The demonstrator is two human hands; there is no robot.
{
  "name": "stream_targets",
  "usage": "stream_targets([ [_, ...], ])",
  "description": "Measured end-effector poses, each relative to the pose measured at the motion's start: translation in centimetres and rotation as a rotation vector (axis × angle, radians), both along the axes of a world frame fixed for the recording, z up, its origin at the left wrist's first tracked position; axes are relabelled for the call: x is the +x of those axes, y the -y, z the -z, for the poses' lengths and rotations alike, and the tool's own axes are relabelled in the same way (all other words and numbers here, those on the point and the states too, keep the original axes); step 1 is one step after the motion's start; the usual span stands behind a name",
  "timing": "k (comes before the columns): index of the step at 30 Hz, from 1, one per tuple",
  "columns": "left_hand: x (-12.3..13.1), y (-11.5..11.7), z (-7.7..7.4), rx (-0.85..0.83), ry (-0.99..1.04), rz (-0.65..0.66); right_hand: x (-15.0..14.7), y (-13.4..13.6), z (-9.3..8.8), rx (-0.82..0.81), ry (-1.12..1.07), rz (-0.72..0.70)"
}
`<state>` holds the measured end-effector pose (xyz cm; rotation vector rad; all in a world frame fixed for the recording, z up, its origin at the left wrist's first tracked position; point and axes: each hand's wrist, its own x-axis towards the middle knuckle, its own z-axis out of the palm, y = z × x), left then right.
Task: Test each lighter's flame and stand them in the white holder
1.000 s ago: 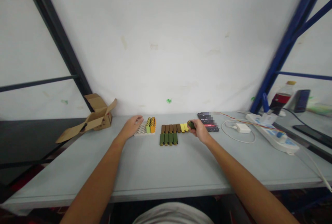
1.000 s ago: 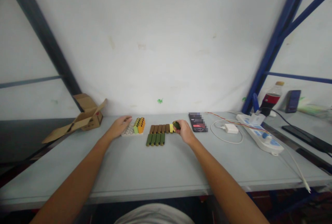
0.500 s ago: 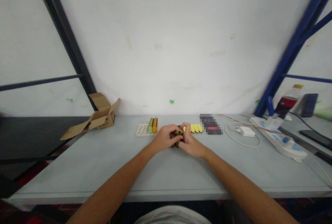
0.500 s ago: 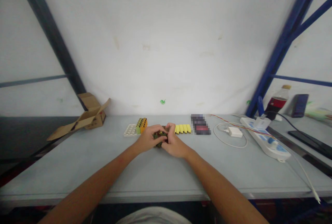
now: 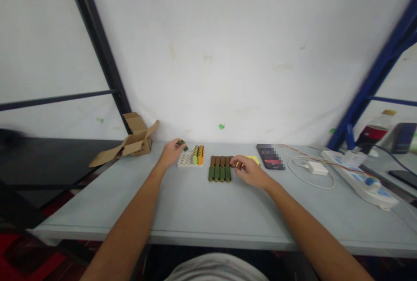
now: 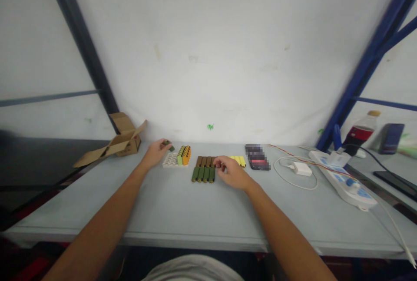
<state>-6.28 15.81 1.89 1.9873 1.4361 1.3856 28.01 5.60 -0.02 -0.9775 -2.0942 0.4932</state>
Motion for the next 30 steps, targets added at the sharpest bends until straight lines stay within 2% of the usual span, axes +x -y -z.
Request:
stream_targets([
  [3,1.2,0.1,0.9,-0.065,-0.181,0.082,-0.1,0.2,0.0,0.091,0.126,-0.085],
  [8,2.1,0.1,1.0,-0.042,-0.313,0.071,-0.1,0.3,0.1,0.086,0.222,-0.076],
  [14,2.3,0.2,1.2,-0.026,-0.332,0.087,-0.1,0.4,0.3,0.066,0.284,-0.162],
  [19,2.0,-0.3,1.8,-0.062,-0.383,0.177,-0.3,0.4,0.2,0.011,0.339,-0.175],
  [25,1.8,-0.4,2.1,-0.009,-0.424,0.126,-0.2,0.6,-0.1,0.010,0.361,-0.146],
  [30,2.2,0.0,1.9,-0.067,-0.397,0.139,0.4,0.8,-0.5,0.058,0.417,-0.163],
])
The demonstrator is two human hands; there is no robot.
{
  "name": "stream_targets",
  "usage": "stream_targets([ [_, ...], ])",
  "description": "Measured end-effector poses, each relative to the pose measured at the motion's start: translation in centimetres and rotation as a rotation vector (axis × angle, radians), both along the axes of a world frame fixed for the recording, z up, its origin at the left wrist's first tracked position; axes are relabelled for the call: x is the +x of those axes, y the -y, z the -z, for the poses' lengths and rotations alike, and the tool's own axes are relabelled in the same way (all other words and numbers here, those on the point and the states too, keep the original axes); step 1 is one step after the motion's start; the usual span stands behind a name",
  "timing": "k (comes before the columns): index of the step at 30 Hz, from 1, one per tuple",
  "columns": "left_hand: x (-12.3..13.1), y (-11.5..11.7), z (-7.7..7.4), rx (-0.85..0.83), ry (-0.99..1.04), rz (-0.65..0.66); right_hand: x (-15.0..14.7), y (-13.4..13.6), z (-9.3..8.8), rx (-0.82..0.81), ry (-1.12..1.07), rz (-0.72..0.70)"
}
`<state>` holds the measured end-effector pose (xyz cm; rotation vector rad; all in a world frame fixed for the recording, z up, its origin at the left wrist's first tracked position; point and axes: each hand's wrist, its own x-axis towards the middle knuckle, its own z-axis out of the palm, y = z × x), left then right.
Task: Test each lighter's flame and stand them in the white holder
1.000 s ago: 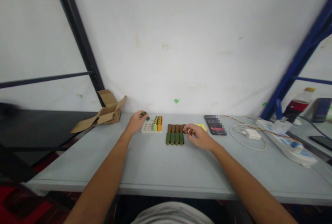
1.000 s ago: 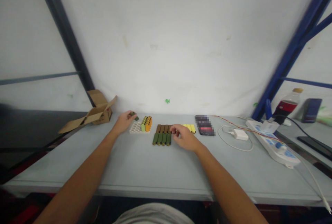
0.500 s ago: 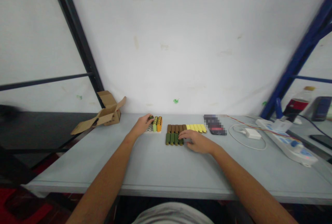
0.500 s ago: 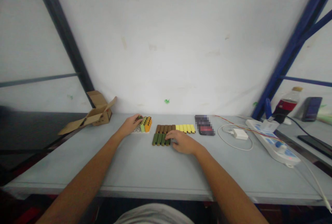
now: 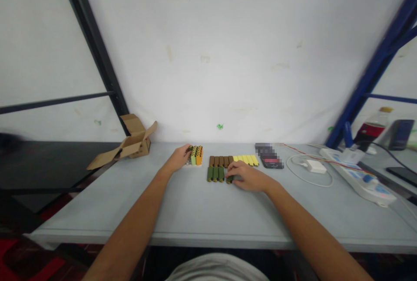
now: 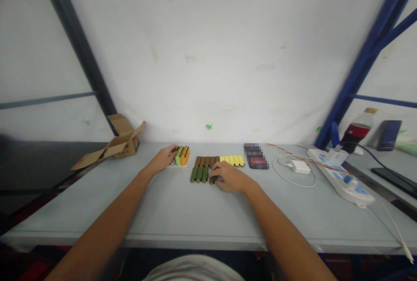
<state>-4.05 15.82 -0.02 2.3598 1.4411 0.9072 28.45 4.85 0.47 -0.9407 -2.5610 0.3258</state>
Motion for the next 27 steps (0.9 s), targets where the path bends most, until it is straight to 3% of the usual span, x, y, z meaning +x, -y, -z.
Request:
stream_targets([
  [8,0.6,0.0,0.0,-0.003,0.031,-0.057,-0.4,0.0,0.4,-0.029,-0.038,0.170],
  [13,0.4,-0.2,0.3,-0.078,-0.019,-0.130,-0.8,-0.1,-0.2,-0.099,-0.330,0.169],
  [18,-0.2,-0.4,0.4,-0.082,-0.020,-0.025,-0.1,-0.9,-0.9,-0.108,-0.623,0.341],
  [22,-0.2,-0.6,0.5,-0.067,0.023,-0.036,1.0,-1.7,-0.9,-0.054,-0.778,0.480],
  [27,-0.6,-1.0,0.4,-0.112,0.048,0.027,1.5,-2.2,-0.9,-0.209,-1.060,0.530],
])
